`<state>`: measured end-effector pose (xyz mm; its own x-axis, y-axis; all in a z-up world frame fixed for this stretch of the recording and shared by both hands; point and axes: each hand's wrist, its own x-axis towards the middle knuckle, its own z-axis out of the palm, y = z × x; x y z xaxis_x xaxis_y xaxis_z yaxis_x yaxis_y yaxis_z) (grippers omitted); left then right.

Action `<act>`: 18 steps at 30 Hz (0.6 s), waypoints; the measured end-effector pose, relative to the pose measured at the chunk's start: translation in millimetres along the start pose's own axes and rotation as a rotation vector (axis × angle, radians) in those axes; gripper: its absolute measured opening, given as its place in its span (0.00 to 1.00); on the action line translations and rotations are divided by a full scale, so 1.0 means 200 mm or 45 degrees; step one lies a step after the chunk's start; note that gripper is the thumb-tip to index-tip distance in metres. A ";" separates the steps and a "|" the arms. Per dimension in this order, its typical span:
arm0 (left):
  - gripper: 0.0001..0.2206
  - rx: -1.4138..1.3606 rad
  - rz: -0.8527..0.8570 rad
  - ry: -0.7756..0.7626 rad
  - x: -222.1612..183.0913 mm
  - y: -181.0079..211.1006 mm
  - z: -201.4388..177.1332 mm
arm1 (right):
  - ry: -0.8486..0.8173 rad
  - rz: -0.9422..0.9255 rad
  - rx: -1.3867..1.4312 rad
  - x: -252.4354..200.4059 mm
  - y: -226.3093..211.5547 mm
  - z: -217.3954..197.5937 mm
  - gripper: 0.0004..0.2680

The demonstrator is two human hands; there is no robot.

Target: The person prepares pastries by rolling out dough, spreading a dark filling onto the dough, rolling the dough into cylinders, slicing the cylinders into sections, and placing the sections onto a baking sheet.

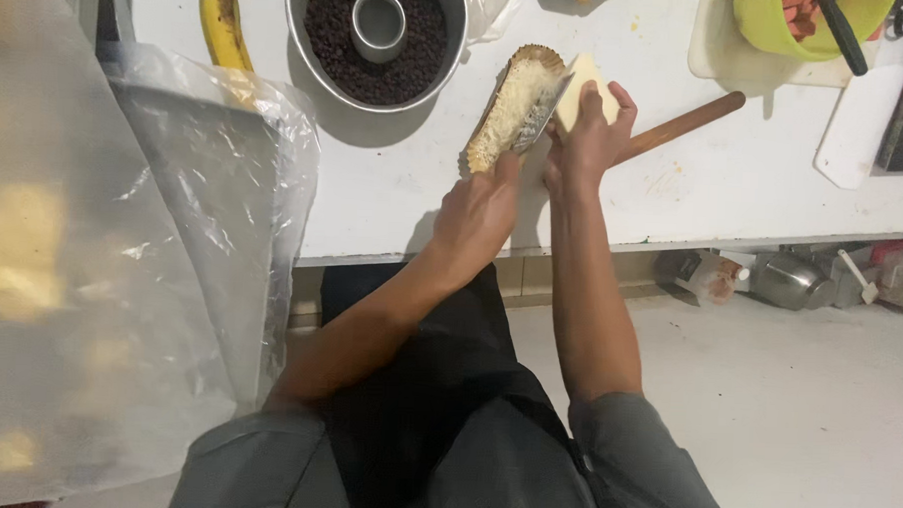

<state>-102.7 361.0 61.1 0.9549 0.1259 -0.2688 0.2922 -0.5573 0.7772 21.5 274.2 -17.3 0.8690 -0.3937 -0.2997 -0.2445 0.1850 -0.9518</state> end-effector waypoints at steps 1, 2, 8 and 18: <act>0.06 -0.032 -0.023 -0.009 0.02 -0.03 0.00 | 0.001 -0.008 -0.032 0.00 0.00 -0.01 0.13; 0.06 -0.063 -0.046 -0.018 0.03 -0.05 0.00 | 0.002 -0.015 -0.064 -0.01 0.00 -0.02 0.13; 0.06 0.151 0.013 0.059 0.11 -0.10 0.18 | -0.097 -0.066 -0.163 -0.08 0.07 -0.09 0.15; 0.08 0.006 -0.121 -0.033 0.11 -0.05 0.02 | -0.363 0.149 -0.222 -0.15 -0.07 -0.10 0.16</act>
